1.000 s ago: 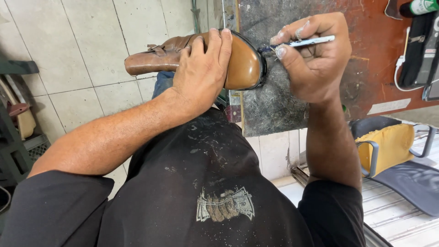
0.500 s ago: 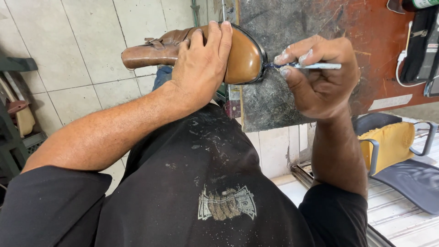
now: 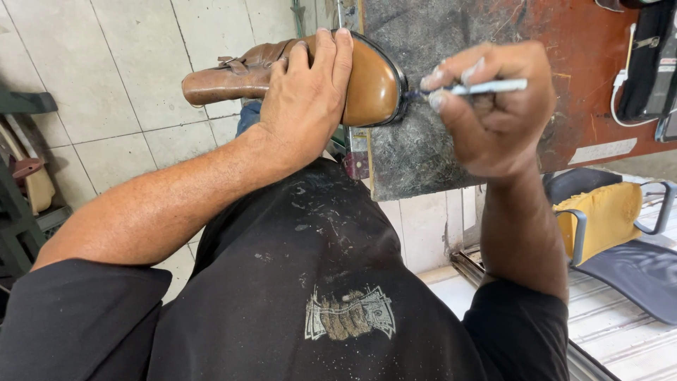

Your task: Marking the sole of a leather shoe with a marker and organizing footwear in a workshop.

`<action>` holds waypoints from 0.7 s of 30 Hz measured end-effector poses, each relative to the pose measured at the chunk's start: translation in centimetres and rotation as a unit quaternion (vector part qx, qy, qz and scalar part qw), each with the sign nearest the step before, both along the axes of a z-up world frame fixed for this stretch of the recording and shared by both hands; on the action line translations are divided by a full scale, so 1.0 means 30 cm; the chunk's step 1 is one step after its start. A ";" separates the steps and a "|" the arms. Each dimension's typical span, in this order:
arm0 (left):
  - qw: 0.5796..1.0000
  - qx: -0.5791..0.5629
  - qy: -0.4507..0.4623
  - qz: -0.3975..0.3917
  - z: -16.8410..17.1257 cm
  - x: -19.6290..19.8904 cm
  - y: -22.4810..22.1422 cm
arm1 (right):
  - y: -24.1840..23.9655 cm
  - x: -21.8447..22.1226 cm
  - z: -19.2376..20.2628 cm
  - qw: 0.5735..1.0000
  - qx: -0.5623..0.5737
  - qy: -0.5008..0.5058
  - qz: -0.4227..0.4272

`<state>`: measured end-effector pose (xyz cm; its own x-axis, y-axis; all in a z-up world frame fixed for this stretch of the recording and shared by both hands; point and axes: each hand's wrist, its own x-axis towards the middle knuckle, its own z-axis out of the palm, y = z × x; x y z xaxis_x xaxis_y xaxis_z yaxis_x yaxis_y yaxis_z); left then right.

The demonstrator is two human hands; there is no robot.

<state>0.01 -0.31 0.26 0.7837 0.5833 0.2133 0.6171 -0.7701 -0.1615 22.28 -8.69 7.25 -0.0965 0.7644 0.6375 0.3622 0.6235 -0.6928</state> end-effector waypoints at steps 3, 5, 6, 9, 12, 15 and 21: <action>1.000 -0.027 -0.001 -0.004 -0.010 0.000 -0.001 | 0.038 -0.013 0.047 0.998 -0.055 -0.010 -0.029; 1.000 -0.011 -0.002 0.000 -0.004 0.002 -0.003 | 0.050 -0.010 0.040 0.995 -0.099 0.010 -0.030; 1.000 0.005 -0.002 0.004 -0.001 0.002 -0.005 | 0.056 -0.009 0.036 0.989 -0.144 0.031 -0.031; 1.000 -0.013 -0.001 -0.005 -0.002 0.000 -0.003 | 0.088 -0.004 0.009 0.977 -0.201 0.071 -0.022; 1.000 -0.007 -0.004 0.000 -0.009 0.002 -0.004 | 0.086 -0.004 0.024 0.986 -0.158 0.039 -0.020; 1.000 0.003 -0.010 0.001 -0.012 0.003 -0.003 | 0.065 0.027 0.020 0.998 -0.030 -0.048 -0.011; 1.000 0.002 0.002 0.008 -0.015 0.011 0.001 | -0.056 -0.019 -0.060 0.999 0.045 0.025 -0.009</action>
